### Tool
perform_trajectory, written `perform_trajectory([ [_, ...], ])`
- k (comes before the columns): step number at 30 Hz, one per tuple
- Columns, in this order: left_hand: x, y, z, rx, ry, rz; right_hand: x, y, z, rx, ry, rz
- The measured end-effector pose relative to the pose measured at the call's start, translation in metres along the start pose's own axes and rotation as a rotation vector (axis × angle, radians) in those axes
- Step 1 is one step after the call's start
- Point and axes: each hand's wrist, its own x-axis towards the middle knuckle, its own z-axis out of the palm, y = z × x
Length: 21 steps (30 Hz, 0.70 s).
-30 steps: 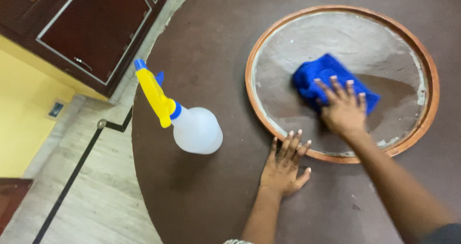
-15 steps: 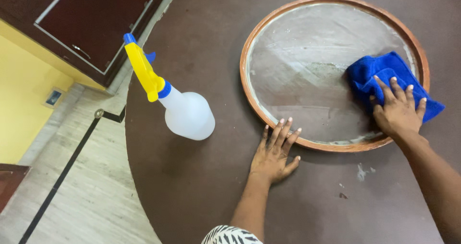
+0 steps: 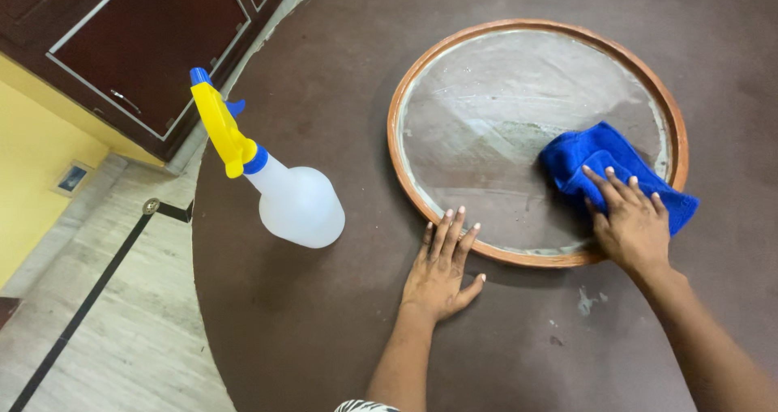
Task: The person sprays a cleaning solution onto a round table and wipes the surface with a cloth, moving around the table to reach different sections.
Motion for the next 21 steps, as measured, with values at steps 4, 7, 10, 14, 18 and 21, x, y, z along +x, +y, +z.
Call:
perform_trajectory([
  [4,0.001,0.000,0.001,-0.005,0.006,-0.002,0.003,-0.013,0.000,-0.004,-0.002,0.039],
  [7,0.002,0.001,0.002,-0.005,0.007,-0.002,0.011,-0.034,0.005,-0.020,0.008,0.006],
  [10,0.001,-0.001,0.001,0.006,0.017,-0.004,0.013,-0.069,0.012,0.042,0.011,-0.049],
  [14,-0.001,-0.002,0.004,-0.016,0.052,0.009,0.023,-0.117,0.019,0.077,-0.004,-0.091],
  [18,0.000,-0.003,0.008,-0.040,0.071,0.005,0.031,-0.152,0.020,0.117,-0.063,-0.121],
  [21,0.002,-0.002,0.008,-0.024,0.047,-0.012,0.035,-0.174,0.022,0.132,-0.095,-0.157],
])
